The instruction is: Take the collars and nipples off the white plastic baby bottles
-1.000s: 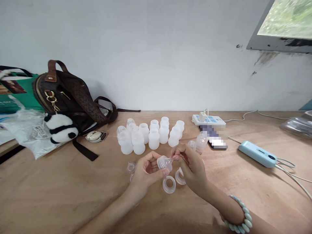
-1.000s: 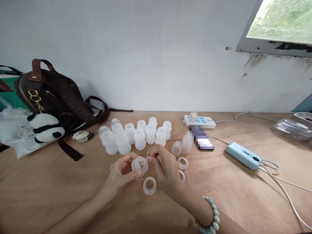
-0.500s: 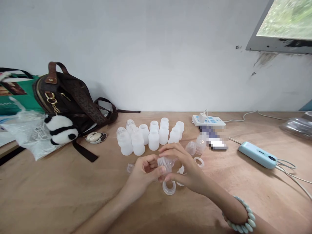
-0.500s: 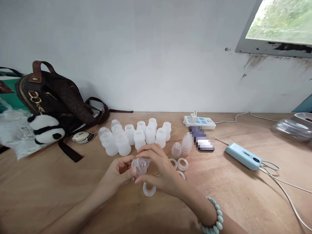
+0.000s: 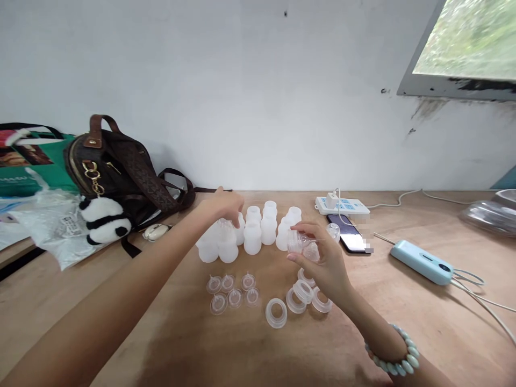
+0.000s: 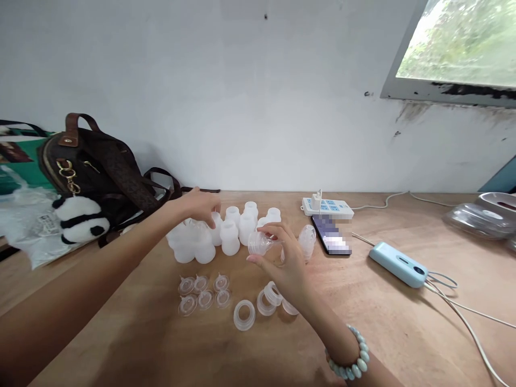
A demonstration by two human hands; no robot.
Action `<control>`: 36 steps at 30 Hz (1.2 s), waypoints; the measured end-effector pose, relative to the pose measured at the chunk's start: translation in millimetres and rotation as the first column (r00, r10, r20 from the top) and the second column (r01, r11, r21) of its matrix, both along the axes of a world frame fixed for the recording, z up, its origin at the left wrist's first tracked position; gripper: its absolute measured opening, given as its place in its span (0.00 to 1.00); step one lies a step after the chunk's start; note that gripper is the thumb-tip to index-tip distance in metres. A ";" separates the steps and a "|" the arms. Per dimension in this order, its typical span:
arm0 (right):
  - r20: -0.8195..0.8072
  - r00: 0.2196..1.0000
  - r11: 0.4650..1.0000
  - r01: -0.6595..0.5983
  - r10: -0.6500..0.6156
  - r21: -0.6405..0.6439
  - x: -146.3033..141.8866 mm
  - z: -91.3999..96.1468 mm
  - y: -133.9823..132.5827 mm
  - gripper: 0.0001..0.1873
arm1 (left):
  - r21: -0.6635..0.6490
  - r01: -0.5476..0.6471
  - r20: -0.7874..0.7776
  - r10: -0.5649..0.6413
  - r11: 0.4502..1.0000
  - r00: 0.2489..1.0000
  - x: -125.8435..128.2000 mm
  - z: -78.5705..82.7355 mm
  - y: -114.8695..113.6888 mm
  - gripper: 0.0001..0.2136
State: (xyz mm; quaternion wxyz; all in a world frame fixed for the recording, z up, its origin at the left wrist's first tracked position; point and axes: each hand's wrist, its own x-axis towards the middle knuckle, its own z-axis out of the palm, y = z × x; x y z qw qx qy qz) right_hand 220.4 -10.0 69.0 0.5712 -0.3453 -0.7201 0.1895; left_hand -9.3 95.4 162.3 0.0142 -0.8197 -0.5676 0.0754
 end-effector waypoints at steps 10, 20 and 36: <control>-0.130 0.989 0.996 0.068 -0.074 -0.048 7.5 7.5 1.6 0.16 | 0.246 0.009 0.272 -0.077 0.969 0.959 7.4 70.3 -53.6 0.15; -0.317 0.934 0.986 0.158 -0.166 -0.052 19.7 11.7 14.9 0.14 | -0.085 0.246 0.795 -0.083 0.966 0.601 53.6 -68.4 -94.3 0.12; -0.036 0.941 0.933 -0.339 0.337 -0.118 14.8 18.5 -1.1 0.19 | -0.453 0.545 0.873 0.475 0.705 0.112 9.8 -64.2 -121.4 0.24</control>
